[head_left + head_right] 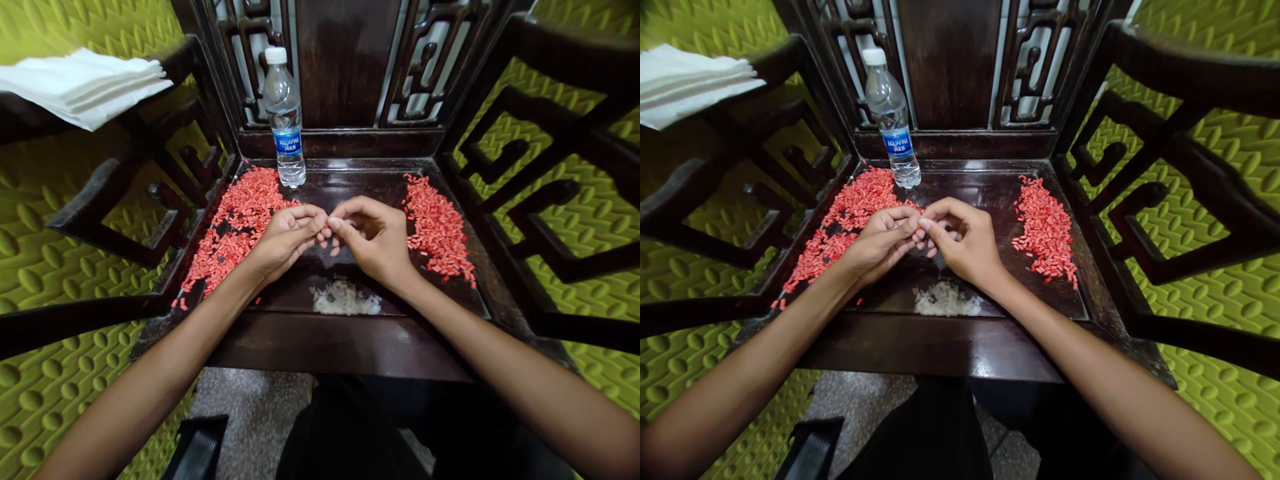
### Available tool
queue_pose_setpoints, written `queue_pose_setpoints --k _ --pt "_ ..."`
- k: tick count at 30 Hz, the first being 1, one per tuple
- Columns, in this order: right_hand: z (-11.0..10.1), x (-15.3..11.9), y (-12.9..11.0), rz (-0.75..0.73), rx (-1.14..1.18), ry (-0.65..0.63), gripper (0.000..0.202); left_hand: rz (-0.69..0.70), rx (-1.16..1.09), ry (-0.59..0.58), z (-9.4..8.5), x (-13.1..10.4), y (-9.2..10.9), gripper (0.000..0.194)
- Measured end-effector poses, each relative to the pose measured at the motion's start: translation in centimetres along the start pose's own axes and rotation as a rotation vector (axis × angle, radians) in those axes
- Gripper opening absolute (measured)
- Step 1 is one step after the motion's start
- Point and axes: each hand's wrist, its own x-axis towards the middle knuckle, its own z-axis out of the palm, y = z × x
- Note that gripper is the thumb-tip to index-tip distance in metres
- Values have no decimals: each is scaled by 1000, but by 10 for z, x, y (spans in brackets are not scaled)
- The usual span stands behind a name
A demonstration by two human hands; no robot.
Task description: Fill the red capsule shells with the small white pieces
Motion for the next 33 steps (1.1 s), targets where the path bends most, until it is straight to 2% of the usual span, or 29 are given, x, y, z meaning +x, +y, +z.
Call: queue_pose_setpoints --k 8,15,22,27,33 --pt "-4 2 2 -8 -34 -45 38 11 -30 39 1 -1 -8 40" --pt "-19 6 9 -119 -234 -138 13 -24 -11 123 0 -1 -11 44" --pt "-22 7 8 -241 -443 -165 10 14 56 173 -1 0 -13 44" --pt "-22 8 9 -229 -443 -150 6 42 112 185 1 0 -12 43" --pt "-26 9 16 -143 -403 -141 16 54 161 211 3 2 -12 46"
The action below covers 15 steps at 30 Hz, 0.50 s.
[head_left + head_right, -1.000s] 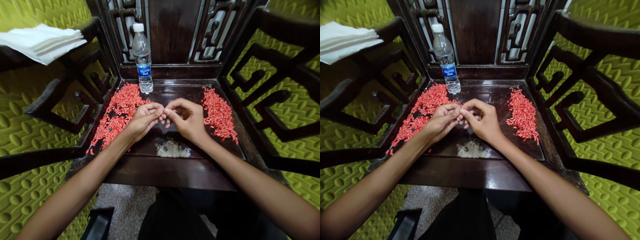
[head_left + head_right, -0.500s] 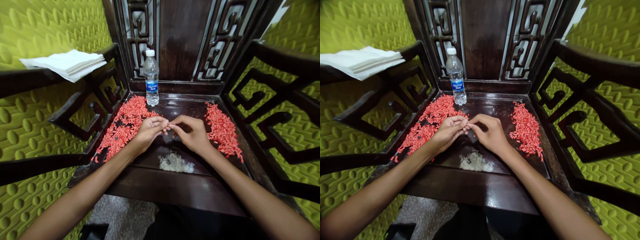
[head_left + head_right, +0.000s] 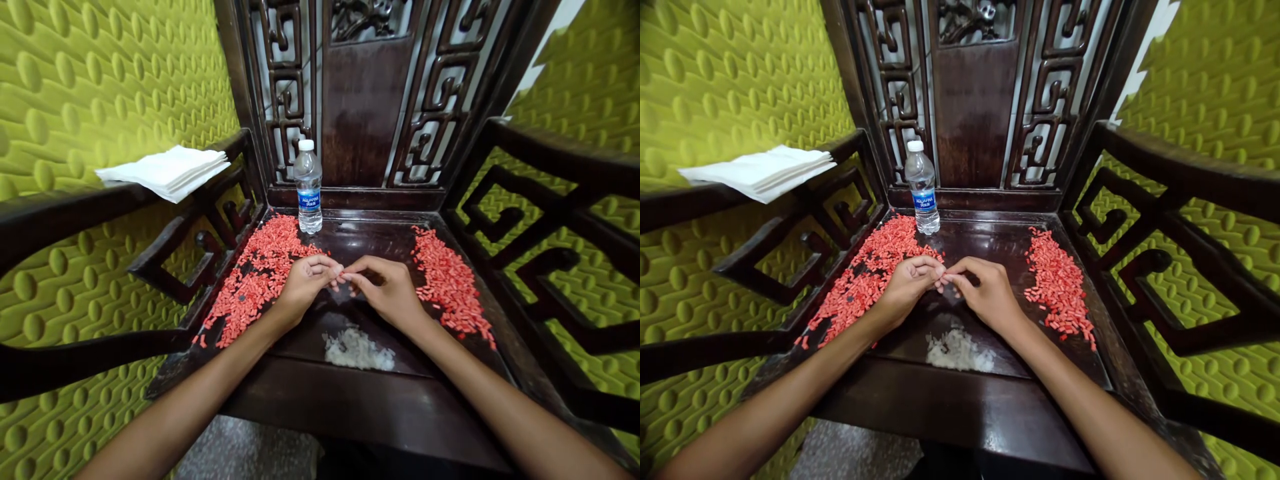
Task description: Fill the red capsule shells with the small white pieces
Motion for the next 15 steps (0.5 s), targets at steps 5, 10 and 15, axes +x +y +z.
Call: queue_pose_setpoints --k 5,10,15 --pt "3 -1 2 38 53 -3 12 4 52 -20 -1 1 1 46" --pt "-2 2 0 -55 -61 -18 8 38 137 -38 -3 3 6 46" --pt "-34 14 7 -59 -409 42 7 162 349 63 -11 6 10 33"
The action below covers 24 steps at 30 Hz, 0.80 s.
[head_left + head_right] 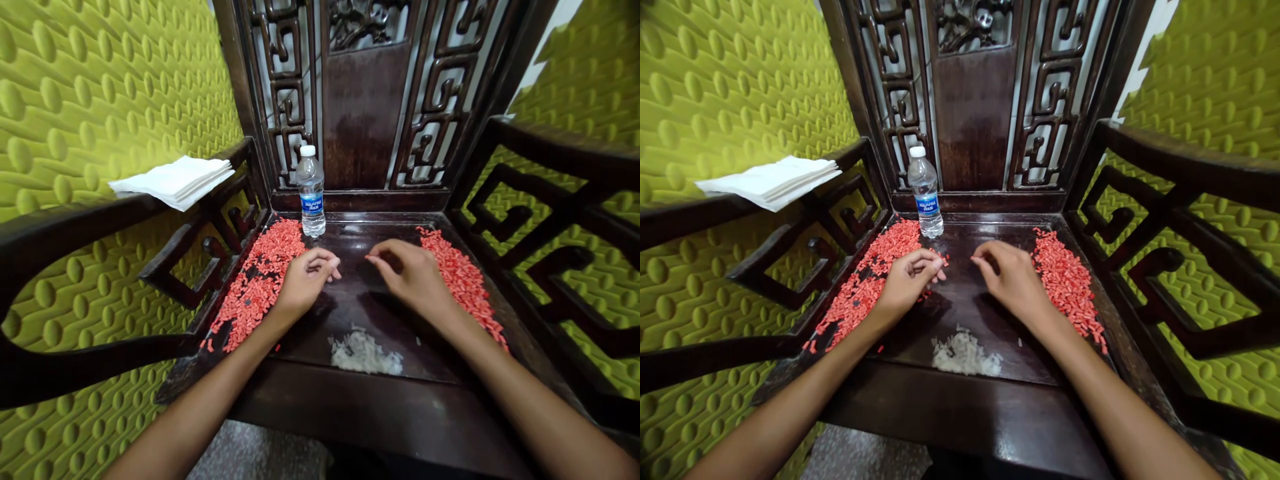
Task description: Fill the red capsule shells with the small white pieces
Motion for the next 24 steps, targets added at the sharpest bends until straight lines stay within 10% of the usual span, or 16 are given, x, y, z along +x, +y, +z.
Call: queue_pose_setpoints --k 9,24 --pt "-44 8 48 502 -627 -223 13 246 600 68 -22 8 -4 11" --pt "-60 6 50 468 -657 -93 16 148 896 -85 -41 15 -8 12"
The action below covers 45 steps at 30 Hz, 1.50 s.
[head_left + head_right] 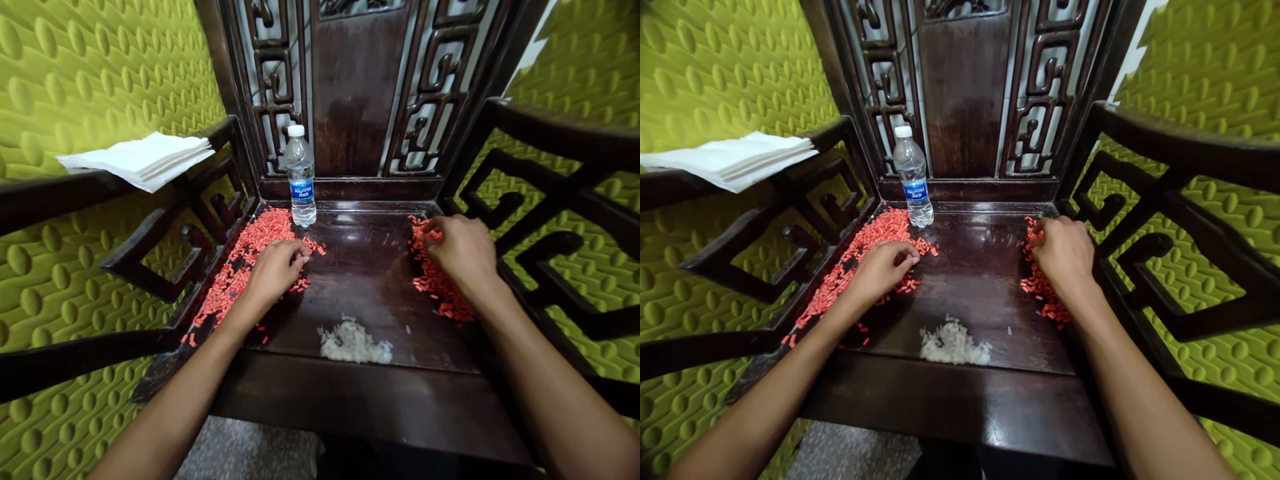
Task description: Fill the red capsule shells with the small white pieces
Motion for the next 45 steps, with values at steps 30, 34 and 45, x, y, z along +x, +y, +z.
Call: queue_pose_setpoints --k 30,34,45 --pt "14 -58 -92 -884 690 -889 11 38 181 -52 -1 0 -10 11" --pt "16 -59 -92 -907 649 -870 14 24 88 -9 -3 0 -4 8" --pt "15 -62 -96 -925 668 -861 12 64 -83 93 -4 -1 6 6"
